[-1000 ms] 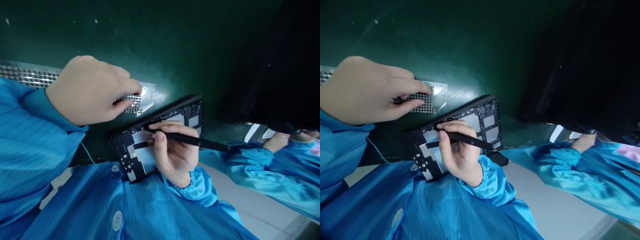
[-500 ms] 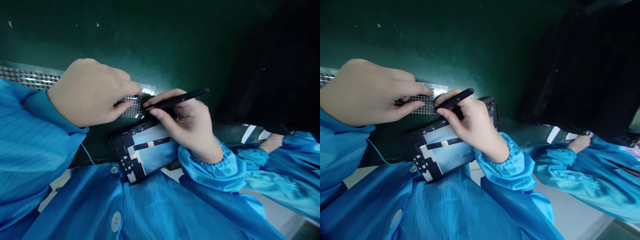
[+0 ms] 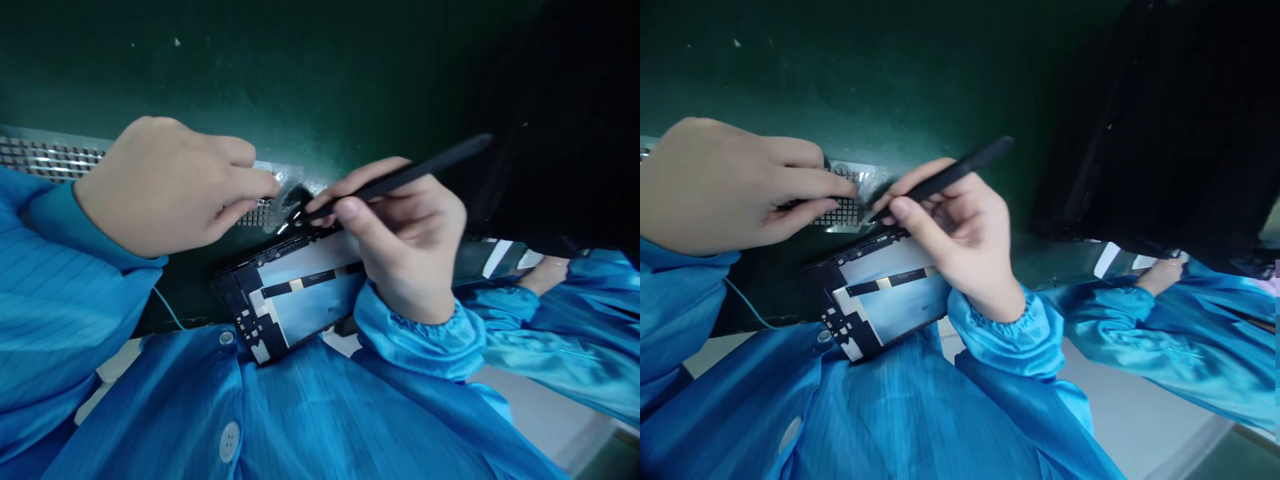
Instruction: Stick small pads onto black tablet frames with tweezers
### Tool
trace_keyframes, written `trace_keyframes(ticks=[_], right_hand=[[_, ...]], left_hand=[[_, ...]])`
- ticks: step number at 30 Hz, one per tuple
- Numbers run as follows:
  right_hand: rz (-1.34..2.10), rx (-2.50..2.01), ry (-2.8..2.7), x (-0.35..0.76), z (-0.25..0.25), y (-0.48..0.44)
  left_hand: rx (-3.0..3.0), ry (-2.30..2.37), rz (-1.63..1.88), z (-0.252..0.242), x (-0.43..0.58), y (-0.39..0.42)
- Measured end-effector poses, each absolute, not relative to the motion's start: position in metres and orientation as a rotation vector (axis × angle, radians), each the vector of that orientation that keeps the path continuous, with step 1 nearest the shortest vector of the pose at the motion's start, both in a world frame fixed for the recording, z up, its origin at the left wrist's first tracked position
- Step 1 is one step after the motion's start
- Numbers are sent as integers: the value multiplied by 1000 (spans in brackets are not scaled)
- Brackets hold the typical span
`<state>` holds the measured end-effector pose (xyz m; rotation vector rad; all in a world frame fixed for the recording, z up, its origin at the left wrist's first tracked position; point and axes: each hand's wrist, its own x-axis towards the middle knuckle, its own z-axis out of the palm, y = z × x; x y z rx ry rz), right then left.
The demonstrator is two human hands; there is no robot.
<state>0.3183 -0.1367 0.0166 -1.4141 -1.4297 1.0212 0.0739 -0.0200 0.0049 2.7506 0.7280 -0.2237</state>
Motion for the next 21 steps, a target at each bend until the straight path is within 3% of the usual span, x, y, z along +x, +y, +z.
trace_keyframes(ticks=[6,21], right_hand=[[471,-1537,-1066,317,-1,-182],[375,-1639,-1426,319,-6,-193]], left_hand=[[2728,726,-150,1,72,-20],[2696,778,-3,-9,63,-19]])
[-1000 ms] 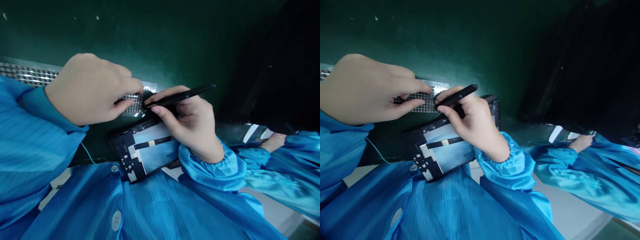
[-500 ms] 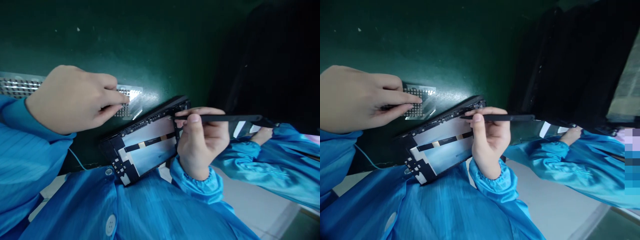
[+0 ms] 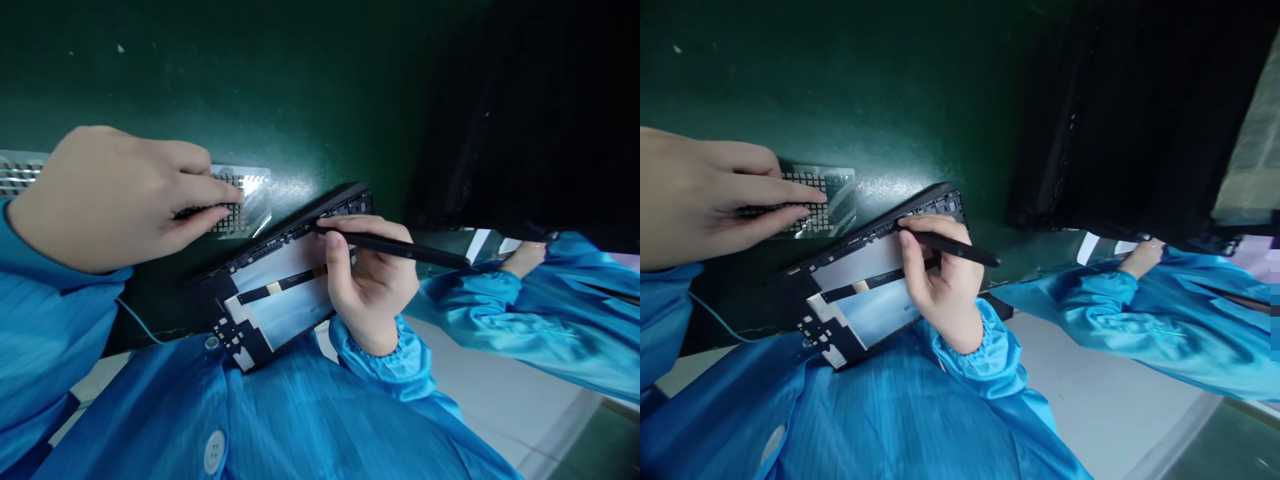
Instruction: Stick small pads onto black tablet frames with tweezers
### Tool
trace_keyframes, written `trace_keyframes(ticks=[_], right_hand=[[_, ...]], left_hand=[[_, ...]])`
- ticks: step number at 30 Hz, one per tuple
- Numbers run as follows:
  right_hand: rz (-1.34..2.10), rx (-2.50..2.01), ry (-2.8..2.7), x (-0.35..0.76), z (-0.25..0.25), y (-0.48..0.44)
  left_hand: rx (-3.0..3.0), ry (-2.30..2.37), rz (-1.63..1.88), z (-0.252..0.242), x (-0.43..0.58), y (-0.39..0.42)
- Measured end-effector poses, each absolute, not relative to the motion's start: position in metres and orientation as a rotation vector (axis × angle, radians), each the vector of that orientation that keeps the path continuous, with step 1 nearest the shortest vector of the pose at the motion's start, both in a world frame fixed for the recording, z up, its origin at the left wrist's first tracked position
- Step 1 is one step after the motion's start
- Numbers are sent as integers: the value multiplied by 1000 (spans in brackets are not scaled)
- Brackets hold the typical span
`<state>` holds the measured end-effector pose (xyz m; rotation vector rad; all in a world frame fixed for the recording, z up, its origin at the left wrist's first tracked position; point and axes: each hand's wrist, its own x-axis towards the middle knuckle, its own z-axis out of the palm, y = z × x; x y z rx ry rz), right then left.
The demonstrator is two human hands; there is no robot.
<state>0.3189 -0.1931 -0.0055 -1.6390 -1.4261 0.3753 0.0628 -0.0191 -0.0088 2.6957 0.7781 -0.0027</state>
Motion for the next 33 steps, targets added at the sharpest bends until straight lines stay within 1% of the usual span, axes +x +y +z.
trace_keyframes(ticks=[5,8,10,16,25,33], right_hand=[[490,-1546,-1417,308,19,-195],[676,-1503,-1497,295,20,-196],[718,-1479,-1531,288,16,-198],[722,-1427,-1557,282,4,-199],[699,-1432,-1537,278,8,-197],[661,-1543,-1203,261,5,-204]], left_hand=[[2735,762,-64,-3,65,-21],[2726,751,-119,1,68,-21],[2709,744,-143,1,70,-21],[2803,696,-180,0,71,-21],[2779,745,-278,4,72,-22],[2830,745,-296,5,73,-22]])
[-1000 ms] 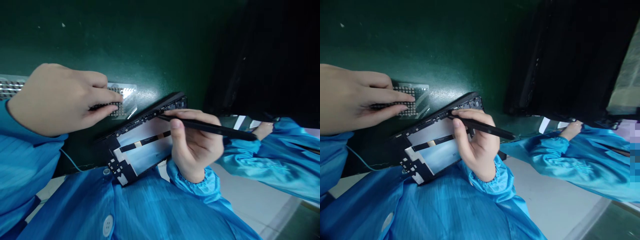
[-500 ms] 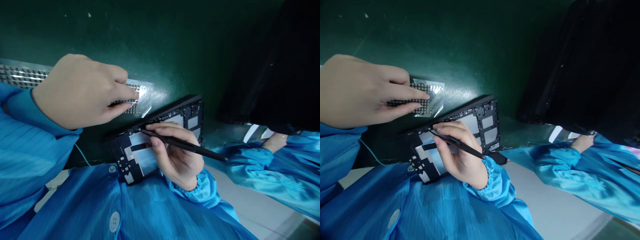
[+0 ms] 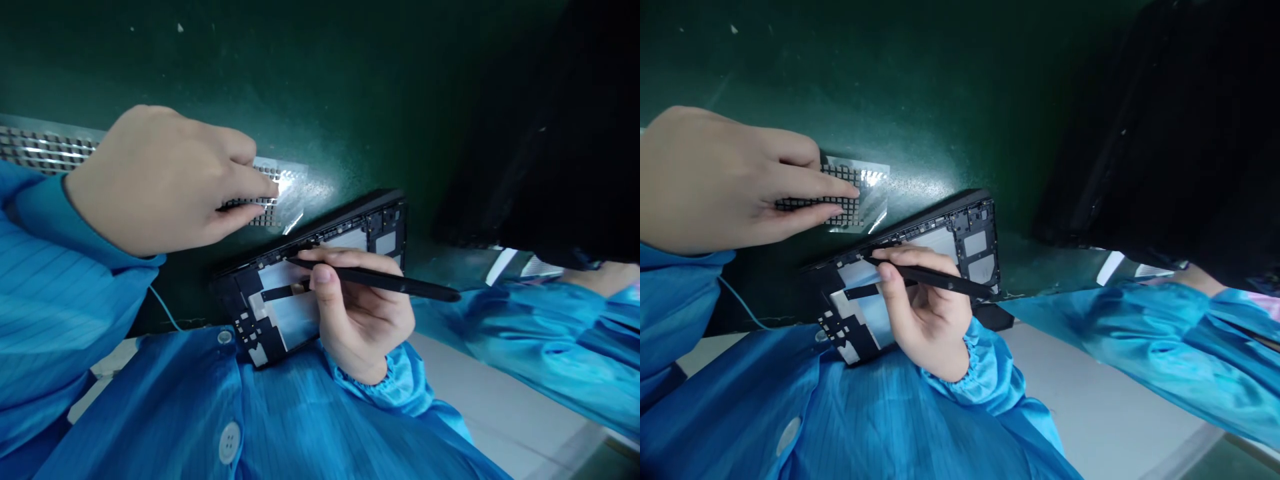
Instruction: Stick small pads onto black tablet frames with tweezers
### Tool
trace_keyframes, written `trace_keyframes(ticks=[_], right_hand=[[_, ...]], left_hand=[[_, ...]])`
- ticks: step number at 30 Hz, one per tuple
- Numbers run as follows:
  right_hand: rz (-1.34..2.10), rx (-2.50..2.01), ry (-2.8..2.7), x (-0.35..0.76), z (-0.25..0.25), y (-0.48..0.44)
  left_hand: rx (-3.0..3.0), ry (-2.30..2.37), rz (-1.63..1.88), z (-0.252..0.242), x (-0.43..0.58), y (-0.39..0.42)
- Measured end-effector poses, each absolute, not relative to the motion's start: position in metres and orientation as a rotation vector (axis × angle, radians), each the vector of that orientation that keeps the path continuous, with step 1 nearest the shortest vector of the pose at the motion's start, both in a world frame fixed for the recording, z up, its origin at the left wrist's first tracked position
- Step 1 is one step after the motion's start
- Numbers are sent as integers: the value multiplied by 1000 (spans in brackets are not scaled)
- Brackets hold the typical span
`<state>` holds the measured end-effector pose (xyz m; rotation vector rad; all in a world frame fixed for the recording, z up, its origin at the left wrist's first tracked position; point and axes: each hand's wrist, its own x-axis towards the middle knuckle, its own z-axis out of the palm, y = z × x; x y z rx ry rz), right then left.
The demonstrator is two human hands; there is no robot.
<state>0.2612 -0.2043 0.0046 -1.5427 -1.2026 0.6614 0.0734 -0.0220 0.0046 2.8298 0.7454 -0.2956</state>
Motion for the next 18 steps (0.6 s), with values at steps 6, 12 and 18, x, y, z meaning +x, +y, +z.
trace_keyframes(ticks=[6,12,18], right_hand=[[646,-1496,-1248,258,5,-204],[650,-1508,-1269,258,2,-205],[528,-1457,-1541,262,-1,-214]], left_hand=[[2818,721,-166,2,70,-21],[2825,715,-184,0,71,-22],[2708,749,-212,2,72,-21]])
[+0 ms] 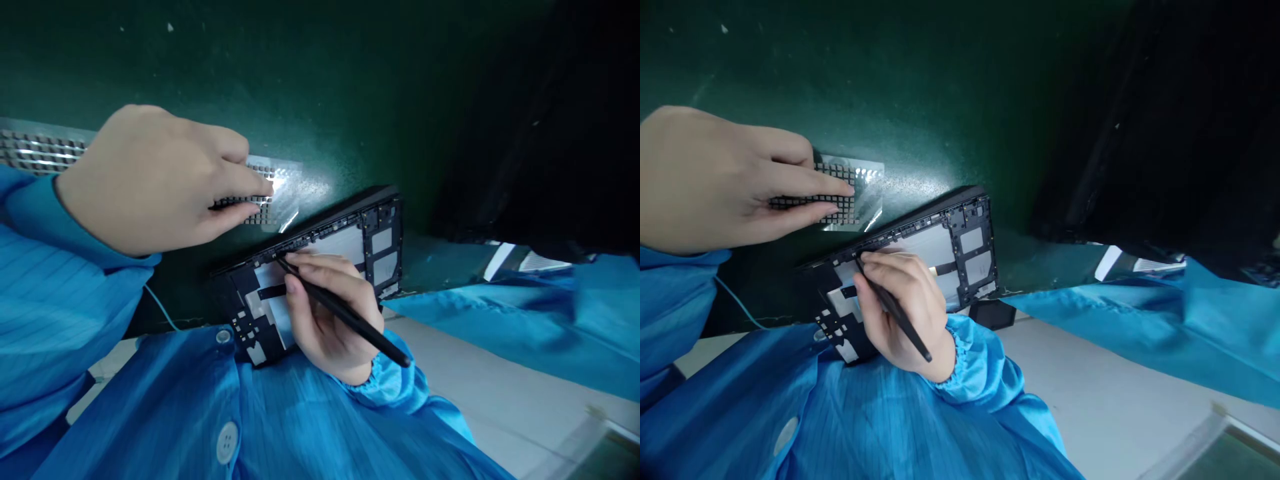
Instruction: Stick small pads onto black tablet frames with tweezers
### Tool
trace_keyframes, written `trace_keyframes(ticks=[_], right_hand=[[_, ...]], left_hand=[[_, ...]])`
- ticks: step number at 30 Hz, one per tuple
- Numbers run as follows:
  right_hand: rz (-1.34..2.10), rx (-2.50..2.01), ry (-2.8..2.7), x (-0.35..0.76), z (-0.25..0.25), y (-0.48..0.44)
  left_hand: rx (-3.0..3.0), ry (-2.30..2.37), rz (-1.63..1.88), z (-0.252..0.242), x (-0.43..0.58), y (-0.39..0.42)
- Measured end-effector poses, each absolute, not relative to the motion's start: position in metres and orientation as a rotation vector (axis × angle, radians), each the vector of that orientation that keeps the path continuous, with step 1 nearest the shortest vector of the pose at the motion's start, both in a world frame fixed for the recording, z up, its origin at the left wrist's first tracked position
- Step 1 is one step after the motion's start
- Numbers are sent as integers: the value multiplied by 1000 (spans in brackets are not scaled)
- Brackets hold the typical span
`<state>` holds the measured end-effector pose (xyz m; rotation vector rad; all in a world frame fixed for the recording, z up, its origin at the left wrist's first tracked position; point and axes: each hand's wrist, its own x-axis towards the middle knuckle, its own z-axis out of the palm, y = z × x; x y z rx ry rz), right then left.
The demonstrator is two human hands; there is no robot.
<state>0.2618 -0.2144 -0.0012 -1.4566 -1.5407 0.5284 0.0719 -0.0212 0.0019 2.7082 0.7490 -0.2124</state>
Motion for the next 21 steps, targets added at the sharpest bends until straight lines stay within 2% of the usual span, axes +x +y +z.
trace_keyframes(ticks=[6,13,21], right_hand=[[764,-1539,-1378,290,26,-183],[1128,-1442,-1839,328,21,-113],[1123,-1479,-1798,323,21,-119]], left_hand=[[2691,770,-269,5,71,-21],[2588,780,-284,4,74,-19],[2657,786,-272,6,76,-20]])
